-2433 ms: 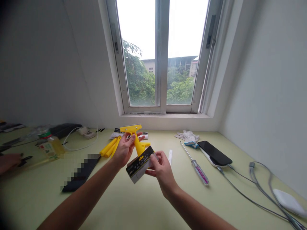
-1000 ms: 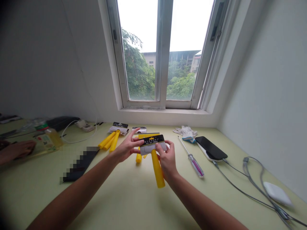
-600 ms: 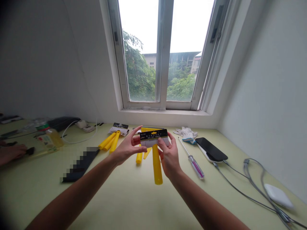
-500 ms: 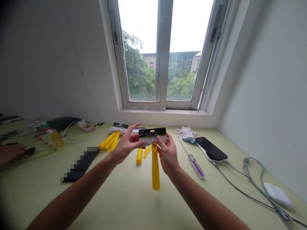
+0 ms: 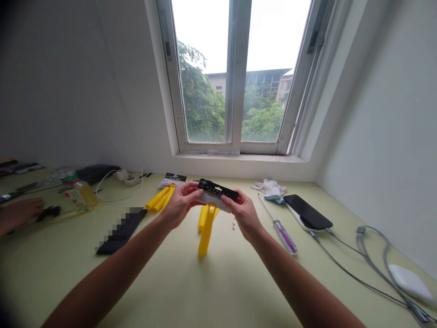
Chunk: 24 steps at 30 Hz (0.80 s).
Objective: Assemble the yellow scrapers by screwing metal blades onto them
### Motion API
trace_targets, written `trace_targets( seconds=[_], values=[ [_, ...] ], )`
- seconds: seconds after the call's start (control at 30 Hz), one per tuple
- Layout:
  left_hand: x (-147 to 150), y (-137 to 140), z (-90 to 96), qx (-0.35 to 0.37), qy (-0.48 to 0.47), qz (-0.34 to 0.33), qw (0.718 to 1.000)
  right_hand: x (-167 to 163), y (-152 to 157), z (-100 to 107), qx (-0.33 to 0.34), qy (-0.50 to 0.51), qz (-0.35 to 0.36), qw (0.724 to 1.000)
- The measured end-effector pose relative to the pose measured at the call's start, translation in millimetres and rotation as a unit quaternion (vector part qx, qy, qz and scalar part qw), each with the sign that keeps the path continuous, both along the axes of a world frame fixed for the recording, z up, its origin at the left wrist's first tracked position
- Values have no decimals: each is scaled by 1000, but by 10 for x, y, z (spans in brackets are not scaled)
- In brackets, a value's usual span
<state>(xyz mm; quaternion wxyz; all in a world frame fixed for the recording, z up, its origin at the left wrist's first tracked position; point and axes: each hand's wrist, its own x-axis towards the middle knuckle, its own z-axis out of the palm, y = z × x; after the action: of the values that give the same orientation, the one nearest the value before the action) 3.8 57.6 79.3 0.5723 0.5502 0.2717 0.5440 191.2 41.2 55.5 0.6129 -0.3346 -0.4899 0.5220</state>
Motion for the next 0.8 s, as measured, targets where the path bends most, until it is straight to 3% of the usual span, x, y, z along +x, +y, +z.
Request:
trace_targets(
  seconds=[0.13,0.3,0.43,0.6,0.73,0.8],
  values=[
    [42,-28,-87,-9,-7,7,1000,18,30,-16,-12,7,-21,1000],
    [121,-127,-310,-52,118,-54,990,41,60,-46,-35,58,-49,997],
    [120,-161,-367,36,205,30,978,35,66,-94,-69,-6,-30,997],
    [45,-114,-354,223,324,113,913,6,74,-153,-79,-12,8,997],
    [-181,159,-336,231,362,167,888,60,150,-233,-69,-94,44,992],
    [-396,407,-307,193,471,263,820,112,215,-300,-58,-178,11,982]
  ],
)
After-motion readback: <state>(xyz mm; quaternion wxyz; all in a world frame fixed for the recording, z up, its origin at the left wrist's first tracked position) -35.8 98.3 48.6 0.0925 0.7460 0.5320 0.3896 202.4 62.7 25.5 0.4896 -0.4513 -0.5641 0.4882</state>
